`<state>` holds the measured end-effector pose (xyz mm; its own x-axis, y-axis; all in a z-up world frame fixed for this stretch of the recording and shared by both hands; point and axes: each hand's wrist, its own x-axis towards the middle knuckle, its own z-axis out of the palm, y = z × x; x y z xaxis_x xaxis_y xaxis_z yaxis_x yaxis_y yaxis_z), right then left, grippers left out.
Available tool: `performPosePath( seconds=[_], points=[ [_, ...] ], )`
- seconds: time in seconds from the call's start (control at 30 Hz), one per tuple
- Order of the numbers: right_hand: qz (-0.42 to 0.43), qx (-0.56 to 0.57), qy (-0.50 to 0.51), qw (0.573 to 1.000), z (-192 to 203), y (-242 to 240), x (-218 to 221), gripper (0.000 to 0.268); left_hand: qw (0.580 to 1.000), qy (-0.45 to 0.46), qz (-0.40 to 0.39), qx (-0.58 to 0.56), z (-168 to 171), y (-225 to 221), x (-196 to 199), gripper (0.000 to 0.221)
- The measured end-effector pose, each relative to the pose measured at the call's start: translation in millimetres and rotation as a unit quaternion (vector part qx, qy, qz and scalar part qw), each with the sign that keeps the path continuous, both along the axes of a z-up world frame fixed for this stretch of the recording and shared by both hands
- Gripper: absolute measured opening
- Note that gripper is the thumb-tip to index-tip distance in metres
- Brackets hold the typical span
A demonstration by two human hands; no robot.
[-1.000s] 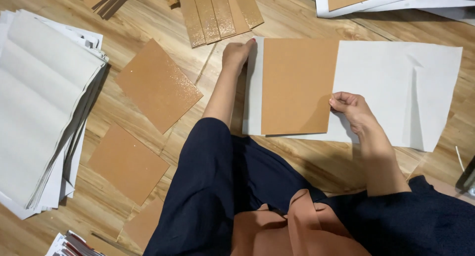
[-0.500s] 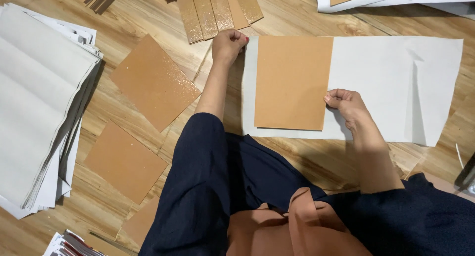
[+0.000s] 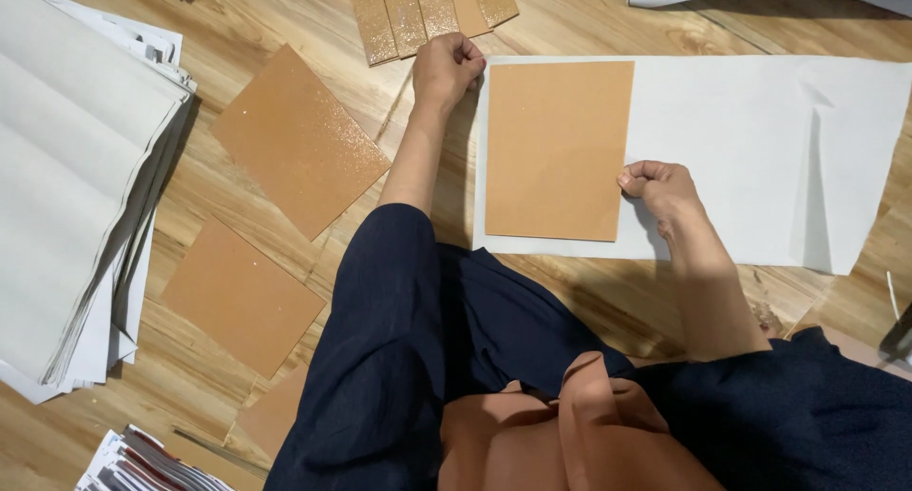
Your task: Applying glue to cardboard pieces using a roller and then sticking them onto paper sheets.
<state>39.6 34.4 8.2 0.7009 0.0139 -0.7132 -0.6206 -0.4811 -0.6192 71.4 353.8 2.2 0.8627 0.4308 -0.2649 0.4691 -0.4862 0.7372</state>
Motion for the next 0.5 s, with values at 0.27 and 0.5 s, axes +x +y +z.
performPosePath(
  seconds=[0.27, 0.5],
  points=[
    [-0.012, 0.016, 0.001, 1.0, 1, -6, 0, 0.009, 1.0, 0.002, -0.007, -0.006, -3, 0, 1, 0.016],
    [-0.003, 0.0, -0.002, 1.0, 6, -4, 0, 0.009, 1.0, 0.005, -0.006, 0.016, 0, -2, 2, 0.015]
  ],
)
